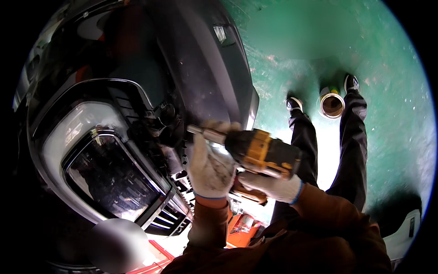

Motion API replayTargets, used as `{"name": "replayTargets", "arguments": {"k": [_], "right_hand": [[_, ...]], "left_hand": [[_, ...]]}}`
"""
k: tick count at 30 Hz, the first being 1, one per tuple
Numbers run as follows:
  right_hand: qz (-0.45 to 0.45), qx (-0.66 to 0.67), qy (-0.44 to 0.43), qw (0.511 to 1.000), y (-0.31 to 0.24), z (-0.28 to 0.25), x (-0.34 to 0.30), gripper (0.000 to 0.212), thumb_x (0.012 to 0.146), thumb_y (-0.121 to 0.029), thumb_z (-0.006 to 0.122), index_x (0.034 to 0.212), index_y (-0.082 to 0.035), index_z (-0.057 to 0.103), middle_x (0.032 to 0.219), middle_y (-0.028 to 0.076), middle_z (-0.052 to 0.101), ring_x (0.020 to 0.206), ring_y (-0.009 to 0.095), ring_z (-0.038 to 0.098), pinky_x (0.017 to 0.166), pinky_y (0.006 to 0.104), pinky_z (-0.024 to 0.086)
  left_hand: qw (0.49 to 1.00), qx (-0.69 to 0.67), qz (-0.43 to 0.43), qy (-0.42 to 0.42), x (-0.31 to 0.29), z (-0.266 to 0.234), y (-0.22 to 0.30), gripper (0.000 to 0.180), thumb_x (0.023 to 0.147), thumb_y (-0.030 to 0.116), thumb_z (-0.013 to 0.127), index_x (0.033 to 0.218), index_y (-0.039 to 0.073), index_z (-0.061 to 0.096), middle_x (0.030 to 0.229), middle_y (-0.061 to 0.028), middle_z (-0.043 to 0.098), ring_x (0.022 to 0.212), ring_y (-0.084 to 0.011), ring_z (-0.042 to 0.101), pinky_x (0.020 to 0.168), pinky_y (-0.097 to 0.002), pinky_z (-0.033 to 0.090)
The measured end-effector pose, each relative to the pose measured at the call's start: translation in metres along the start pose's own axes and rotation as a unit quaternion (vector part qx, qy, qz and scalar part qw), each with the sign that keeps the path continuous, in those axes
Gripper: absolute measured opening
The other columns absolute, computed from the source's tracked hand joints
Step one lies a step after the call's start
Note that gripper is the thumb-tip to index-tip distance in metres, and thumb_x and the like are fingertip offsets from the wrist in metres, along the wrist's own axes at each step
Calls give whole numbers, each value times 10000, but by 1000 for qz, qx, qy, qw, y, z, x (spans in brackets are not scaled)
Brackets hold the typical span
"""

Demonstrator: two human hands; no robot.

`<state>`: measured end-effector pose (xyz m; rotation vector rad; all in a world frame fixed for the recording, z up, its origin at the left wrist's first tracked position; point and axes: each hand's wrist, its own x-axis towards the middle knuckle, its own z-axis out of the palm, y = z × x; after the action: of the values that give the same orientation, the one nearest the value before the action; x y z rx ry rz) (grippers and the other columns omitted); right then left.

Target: The person installs a car bumper by aligning it to the front of the vehicle, inserting fasteners by hand, and tightening them with a cordless impact driver. The person repeatedly retrieves fasteners from a can on the floor and secures the bumper at multiple points.

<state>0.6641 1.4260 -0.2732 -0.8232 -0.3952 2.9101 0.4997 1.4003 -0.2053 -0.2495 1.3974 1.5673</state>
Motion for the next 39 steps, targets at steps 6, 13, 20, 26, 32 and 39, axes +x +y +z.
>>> {"name": "replayTargets", "arguments": {"k": [6, 13, 20, 26, 32, 39], "right_hand": [[-6, -48, 40, 998, 60, -139, -49, 311, 1066, -67, 629, 1376, -54, 612, 1286, 95, 702, 1164, 226, 704, 971, 382, 611], [-176, -611, 111, 764, 11, -227, -41, 380, 811, -213, 834, 1171, -148, 730, 1119, 84, 733, 1092, 335, 697, 936, 451, 564], [-283, -722, 197, 600, -75, -313, -68, 346, 817, -184, 784, 1164, -184, 783, 1290, 50, 739, 1241, 343, 640, 1095, 470, 508], [-89, -509, 318, 795, -50, -483, -57, 461, 921, -168, 811, 1356, -87, 681, 1336, 107, 715, 1236, 244, 687, 1074, 407, 548], [-198, -560, 442, 672, -45, -660, -25, 381, 917, -137, 798, 1280, -34, 746, 1245, 170, 781, 1184, 283, 750, 1022, 384, 576], [-259, -585, 489, 594, -37, -694, 31, 351, 983, -210, 729, 1297, -52, 730, 1242, 146, 764, 1164, 305, 727, 987, 412, 570]], "left_hand": [[995, -38, -83, -44, -1, 12, -88, 322, 1160, 286, 498, 1339, 28, 565, 1220, -128, 699, 1185, -237, 667, 1095, -407, 521], [971, -133, -195, -17, 8, 12, -190, 284, 1140, 303, 590, 1308, 74, 590, 1214, -107, 696, 1199, -245, 673, 1072, -416, 547], [955, -161, -243, -60, 62, 48, -297, 330, 1159, 278, 531, 1378, 60, 646, 1327, -84, 709, 1241, -214, 662, 1143, -402, 504], [960, -115, -246, -65, 171, 78, -396, 257, 1132, 226, 584, 1347, 86, 593, 1321, -82, 670, 1253, -227, 655, 1091, -390, 518], [945, 143, -293, -11, 186, -82, -471, 353, 1133, 223, 545, 1423, 21, 551, 1325, -122, 663, 1246, -246, 654, 1046, -337, 541], [897, 109, -369, 217, 111, -200, -507, 506, 1108, 308, 632, 1493, 1, 513, 1361, -159, 659, 1281, -309, 632, 1124, -427, 501]]}}
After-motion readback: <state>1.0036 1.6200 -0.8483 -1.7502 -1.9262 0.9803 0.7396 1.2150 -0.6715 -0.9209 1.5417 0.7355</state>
